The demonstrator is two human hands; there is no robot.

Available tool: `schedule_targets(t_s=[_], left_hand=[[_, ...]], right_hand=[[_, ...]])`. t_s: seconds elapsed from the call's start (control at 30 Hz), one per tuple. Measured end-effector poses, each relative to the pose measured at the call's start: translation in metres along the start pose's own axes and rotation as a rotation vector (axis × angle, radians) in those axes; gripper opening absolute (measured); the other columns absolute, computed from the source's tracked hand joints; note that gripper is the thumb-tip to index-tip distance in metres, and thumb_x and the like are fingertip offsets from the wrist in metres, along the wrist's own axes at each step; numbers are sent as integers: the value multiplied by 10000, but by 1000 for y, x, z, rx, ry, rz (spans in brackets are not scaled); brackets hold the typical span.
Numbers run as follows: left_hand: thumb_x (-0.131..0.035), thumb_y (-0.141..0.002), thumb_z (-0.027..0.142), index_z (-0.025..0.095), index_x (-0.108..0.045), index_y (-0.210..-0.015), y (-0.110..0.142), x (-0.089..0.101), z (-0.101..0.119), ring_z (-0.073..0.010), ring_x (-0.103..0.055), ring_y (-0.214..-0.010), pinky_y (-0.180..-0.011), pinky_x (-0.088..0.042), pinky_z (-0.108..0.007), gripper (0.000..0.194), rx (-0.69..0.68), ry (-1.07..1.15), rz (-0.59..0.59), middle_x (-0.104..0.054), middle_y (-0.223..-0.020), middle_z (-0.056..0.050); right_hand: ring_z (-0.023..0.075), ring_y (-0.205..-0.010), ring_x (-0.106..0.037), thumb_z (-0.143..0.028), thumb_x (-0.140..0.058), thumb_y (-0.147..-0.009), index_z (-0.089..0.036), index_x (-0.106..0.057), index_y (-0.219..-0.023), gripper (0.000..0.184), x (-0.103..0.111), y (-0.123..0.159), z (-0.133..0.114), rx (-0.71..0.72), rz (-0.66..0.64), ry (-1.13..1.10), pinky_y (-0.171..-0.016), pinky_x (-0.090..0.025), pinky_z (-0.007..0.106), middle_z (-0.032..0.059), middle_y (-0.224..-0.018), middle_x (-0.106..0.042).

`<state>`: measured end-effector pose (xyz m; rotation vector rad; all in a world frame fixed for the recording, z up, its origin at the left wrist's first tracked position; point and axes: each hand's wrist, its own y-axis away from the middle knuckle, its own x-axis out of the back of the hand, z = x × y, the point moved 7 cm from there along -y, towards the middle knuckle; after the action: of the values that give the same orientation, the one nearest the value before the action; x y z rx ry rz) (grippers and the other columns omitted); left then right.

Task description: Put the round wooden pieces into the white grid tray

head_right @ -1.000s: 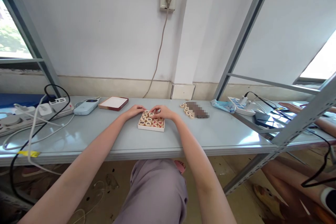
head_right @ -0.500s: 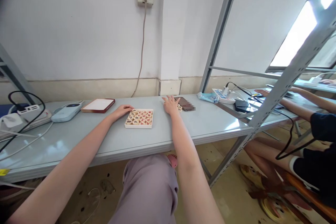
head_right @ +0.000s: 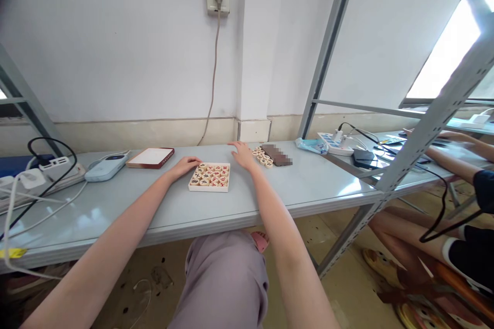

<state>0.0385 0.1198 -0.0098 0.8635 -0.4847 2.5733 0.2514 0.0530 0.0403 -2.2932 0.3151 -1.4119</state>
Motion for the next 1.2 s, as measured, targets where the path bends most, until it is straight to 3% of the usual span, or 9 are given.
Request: schedule_targets(t_s=[0.17,0.23,0.5,0.57,0.7,0.77,0.9,1.07,1.2], left_hand=[[-510,-683,358,182,-692,-830,1,0,4,-219,-590,-940,-844,-441,-290,292,-11,-20,-6,-697,-925,-29],[-507,-686,358,182,-694,-828,2,1,5,-218,-588,-943,-848,-438,-287,293,-13,-26,-4,-697,-929,-28],[-496,-697,355,179,-692,-854,6,2,10,-218,-579,-965,-875,-424,-297,307,-13,-32,-5,-693,-949,-32],[-498,-696,349,180,-693,-852,6,2,10,-220,-581,-962,-875,-425,-303,301,-12,-30,-3,-693,-946,-33],[-512,-684,347,178,-691,-842,5,1,9,-227,-587,-955,-867,-428,-307,293,1,-7,-5,-695,-940,-40],[-513,-680,352,180,-691,-839,4,0,8,-228,-586,-961,-871,-426,-307,294,4,6,-6,-695,-942,-38],[-512,-676,357,183,-690,-842,5,0,8,-230,-581,-973,-881,-419,-301,300,7,8,-6,-693,-952,-35],[-502,-689,355,180,-685,-860,6,1,10,-229,-581,-971,-871,-425,-302,306,-4,-5,-16,-689,-974,-37],[-502,-693,351,178,-683,-863,5,0,8,-223,-586,-958,-863,-429,-298,303,-19,-10,-16,-688,-971,-37]], right_hand=[[155,-860,-566,-289,-637,-730,-207,-628,-1065,345,-38,19,-66,256,-693,-369,-738,-448,254,37,-983,-645],[147,-832,-558,-294,-687,-678,-219,-635,-1059,391,-44,26,-75,272,-774,-365,-712,-438,239,22,-962,-645],[147,-799,-533,-362,-686,-658,-204,-645,-994,374,-41,24,-78,231,-696,-390,-692,-417,249,25,-935,-634],[155,-826,-521,-415,-661,-674,-198,-645,-978,373,-23,16,-68,201,-549,-379,-714,-411,260,35,-975,-627],[175,-895,-511,-465,-563,-747,-185,-626,-1000,382,24,3,-17,21,-75,-234,-796,-394,291,65,-1044,-599],[200,-949,-507,-425,-563,-754,-178,-633,-994,351,30,5,14,-152,10,-26,-832,-383,316,84,-1036,-587],[289,-1082,-452,-265,-552,-761,-177,-683,-918,223,22,17,50,-450,-2,349,-840,-373,380,145,-1093,-557],[283,-1060,-482,-171,-495,-760,-193,-683,-949,268,22,17,41,-446,70,447,-841,-358,397,138,-1084,-590],[244,-947,-547,-278,-554,-732,-232,-699,-887,217,17,13,39,-422,-53,361,-832,-351,383,78,-939,-658]])
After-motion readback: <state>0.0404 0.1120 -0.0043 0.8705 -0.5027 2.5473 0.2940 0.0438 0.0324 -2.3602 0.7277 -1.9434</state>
